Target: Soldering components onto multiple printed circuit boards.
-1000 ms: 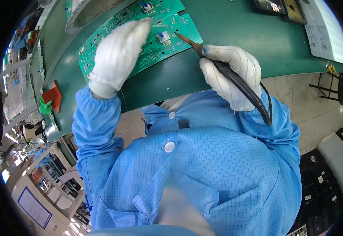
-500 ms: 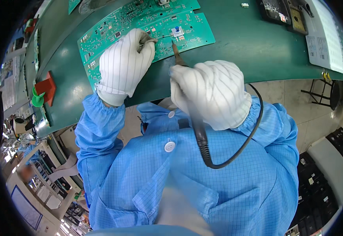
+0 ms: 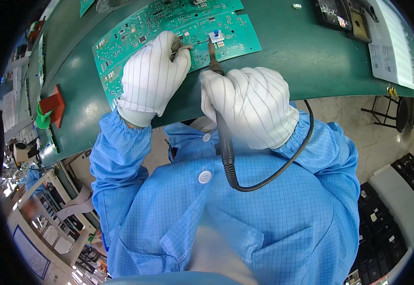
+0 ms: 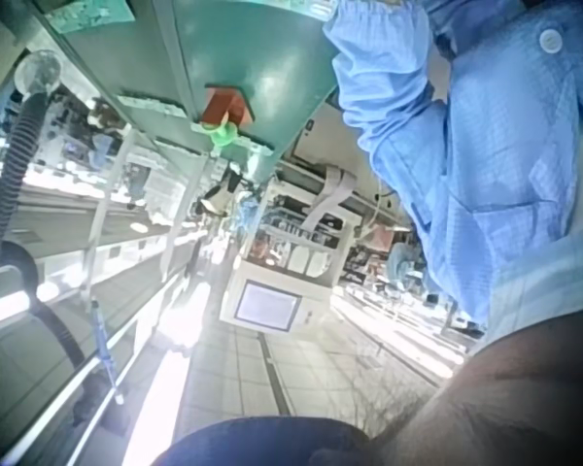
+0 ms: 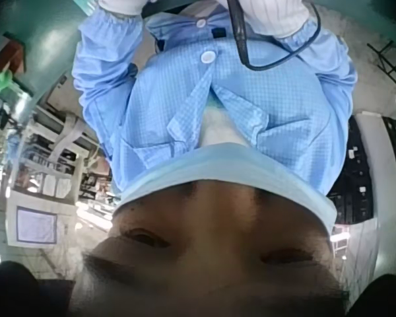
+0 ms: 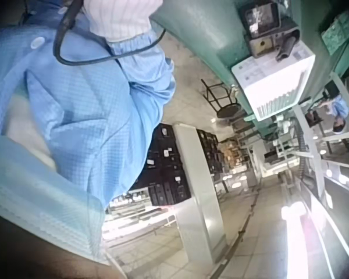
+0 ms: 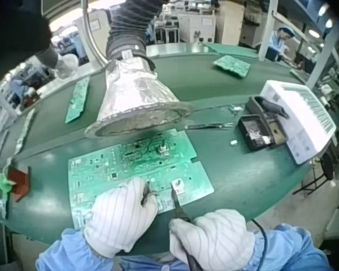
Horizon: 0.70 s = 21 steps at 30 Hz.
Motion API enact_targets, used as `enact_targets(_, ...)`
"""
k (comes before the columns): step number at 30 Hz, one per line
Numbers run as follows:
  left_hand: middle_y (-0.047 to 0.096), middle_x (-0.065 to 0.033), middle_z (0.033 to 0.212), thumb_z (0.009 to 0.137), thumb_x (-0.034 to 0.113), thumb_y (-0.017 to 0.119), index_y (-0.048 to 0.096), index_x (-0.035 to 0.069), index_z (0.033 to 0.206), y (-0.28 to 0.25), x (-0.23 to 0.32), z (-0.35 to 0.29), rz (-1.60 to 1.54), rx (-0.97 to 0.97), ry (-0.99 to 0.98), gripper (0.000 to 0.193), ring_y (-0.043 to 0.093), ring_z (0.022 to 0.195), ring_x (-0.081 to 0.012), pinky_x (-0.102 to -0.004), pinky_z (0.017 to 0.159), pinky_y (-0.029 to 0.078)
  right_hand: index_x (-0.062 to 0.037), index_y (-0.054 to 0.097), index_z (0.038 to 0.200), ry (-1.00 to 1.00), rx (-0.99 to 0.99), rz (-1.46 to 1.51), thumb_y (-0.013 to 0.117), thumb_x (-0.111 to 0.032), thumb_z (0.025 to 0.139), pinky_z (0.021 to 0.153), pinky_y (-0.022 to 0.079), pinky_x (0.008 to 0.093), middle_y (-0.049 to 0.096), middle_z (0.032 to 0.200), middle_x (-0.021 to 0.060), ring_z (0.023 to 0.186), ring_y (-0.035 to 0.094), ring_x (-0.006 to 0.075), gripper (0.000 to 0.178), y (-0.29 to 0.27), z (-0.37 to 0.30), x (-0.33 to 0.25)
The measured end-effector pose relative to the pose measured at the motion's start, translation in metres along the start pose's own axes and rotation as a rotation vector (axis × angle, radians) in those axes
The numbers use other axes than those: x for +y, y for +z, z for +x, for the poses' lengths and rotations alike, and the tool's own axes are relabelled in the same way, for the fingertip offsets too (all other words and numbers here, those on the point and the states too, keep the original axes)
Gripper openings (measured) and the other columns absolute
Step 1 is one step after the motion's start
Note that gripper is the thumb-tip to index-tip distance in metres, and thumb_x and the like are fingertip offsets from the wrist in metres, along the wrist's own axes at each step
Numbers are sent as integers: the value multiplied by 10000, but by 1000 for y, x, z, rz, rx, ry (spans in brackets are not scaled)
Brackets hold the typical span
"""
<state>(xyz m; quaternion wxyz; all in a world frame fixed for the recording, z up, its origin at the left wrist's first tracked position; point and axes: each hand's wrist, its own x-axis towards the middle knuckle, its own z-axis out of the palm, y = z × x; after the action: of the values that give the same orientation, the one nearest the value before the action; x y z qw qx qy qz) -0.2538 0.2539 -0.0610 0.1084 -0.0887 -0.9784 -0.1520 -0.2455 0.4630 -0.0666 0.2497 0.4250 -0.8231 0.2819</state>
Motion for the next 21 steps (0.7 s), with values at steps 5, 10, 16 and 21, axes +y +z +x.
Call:
enact_targets(5,694,-154,830,892,171,637,604,65,947,1,-1,-1,38,-4,14,124,683,750,-355,-431,647,552,-34,679,961,-8,32,76,782,13,682,508,483,312,671,769,50,538,601,196,301,1,2,3)
enact_targets(10,695,-142,840,905,156,614,607,81,968,-1,-2,1,47,-36,49,99,683,754,-349,-430,646,552,-26,663,1006,-11,57,43,756,-73,670,499,471,314,598,708,40,549,592,189,351,7,-4,6)
enact_targets(16,570,-100,676,880,160,617,540,87,909,4,-8,1,70,61,197,111,638,614,-259,-363,539,524,-26,650,1059,-36,68,36,730,-176,654,496,453,320,547,699,32,570,581,184,440,8,-5,8)
enact_targets(21,682,-132,858,920,185,611,592,109,1034,1,-5,4,39,-60,115,138,686,782,-332,-431,661,556,-37,651,1048,-14,61,34,729,-172,654,490,442,321,547,699,28,566,576,180,423,8,-3,7)
